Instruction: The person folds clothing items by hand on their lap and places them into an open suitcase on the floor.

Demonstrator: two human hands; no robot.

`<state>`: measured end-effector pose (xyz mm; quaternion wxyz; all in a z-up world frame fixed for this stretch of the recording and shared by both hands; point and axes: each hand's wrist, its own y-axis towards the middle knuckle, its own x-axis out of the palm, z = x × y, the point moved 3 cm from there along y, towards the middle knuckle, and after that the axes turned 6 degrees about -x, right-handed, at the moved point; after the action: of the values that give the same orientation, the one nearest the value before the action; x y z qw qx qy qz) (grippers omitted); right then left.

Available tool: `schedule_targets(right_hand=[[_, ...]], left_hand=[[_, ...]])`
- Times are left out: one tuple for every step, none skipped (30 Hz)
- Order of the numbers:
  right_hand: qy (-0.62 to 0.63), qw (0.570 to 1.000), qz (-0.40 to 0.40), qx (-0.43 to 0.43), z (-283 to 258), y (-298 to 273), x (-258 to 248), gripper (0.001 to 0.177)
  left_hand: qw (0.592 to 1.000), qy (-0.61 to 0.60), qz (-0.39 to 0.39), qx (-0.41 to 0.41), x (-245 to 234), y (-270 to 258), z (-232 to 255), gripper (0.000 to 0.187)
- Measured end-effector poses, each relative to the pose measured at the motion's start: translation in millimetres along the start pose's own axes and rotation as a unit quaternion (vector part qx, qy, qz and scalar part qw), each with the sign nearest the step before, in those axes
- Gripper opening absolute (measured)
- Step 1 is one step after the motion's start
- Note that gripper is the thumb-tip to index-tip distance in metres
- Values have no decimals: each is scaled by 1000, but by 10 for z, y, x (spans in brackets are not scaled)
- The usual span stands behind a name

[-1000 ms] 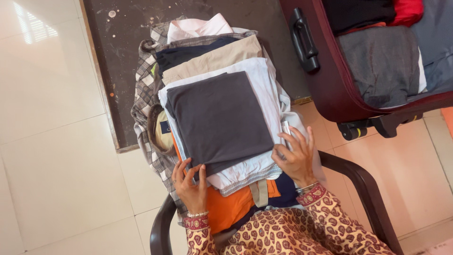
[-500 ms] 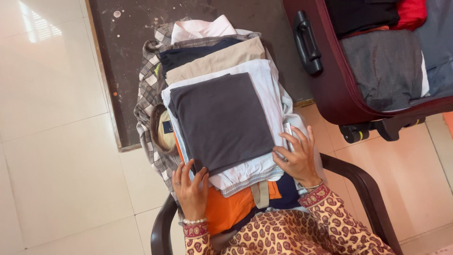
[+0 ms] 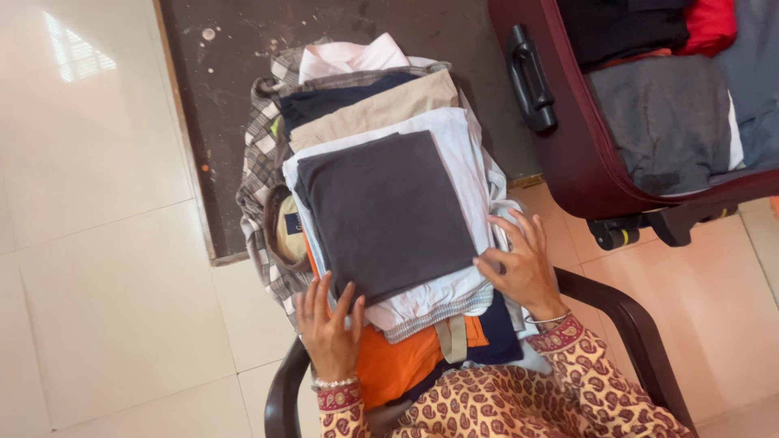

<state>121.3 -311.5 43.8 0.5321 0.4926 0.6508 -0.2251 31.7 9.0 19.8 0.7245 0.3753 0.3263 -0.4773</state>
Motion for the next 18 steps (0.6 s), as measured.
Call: schedule_targets(right_hand=[[9,1000,-6,14,15,50,42,24],[18,999,-11,30,31,81,81,28],[15,999,-20,40,36,89,106,30],[11,998,-27,48,38,108,127,31],[8,998,-34,57,42,128,138,32],[-6,996,-51,72,46,132,143,30],[-20,994,-67,86,56,120,135,29],[-34,991,-84,102,77,106,140,27],[-6,992,-75,97,115,128,147,30],[21,993,-66,94,178,159,142,35],[47,993,-57,90,221,198,168,40],[81,989,-51,114,264,233,216,43],[116,983,-45,137,308,266,267,47],[149,975,-40,162,354,296,318,51],[183,962,-55,196,400,360,410,53],[218,946,-71,231,430,430,516,54],[251,927,-87,265,465,485,597,57],[252,927,-94,260,492,531,633,60]], left_hand=[[1000,-13,2,3,52,-1,-14,31],[1000,13,-14,-1,111,-14,-47,35],[999,38,-30,-5,170,-36,-87,39],[997,64,-44,-9,244,-35,-126,43],[997,57,-43,-24,291,-68,-152,45],[997,52,-43,-39,303,-137,-173,47],[996,47,-43,-55,316,-171,-195,50],[996,27,-46,-66,333,-193,-207,49],[996,5,-50,-77,331,-212,-203,49],[995,-17,-55,-87,315,-208,-185,49],[995,-9,-53,-83,279,-178,-166,48],[996,-1,-50,-80,242,-141,-137,46],[996,7,-47,-76,200,-103,-106,45],[997,16,-41,-70,151,-69,-70,42],[997,25,-34,-63,108,-35,-35,40],[997,35,-28,-56,70,-7,-4,37],[999,14,-14,-51,42,18,33,35],[999,-7,-1,-46,16,23,78,33]])
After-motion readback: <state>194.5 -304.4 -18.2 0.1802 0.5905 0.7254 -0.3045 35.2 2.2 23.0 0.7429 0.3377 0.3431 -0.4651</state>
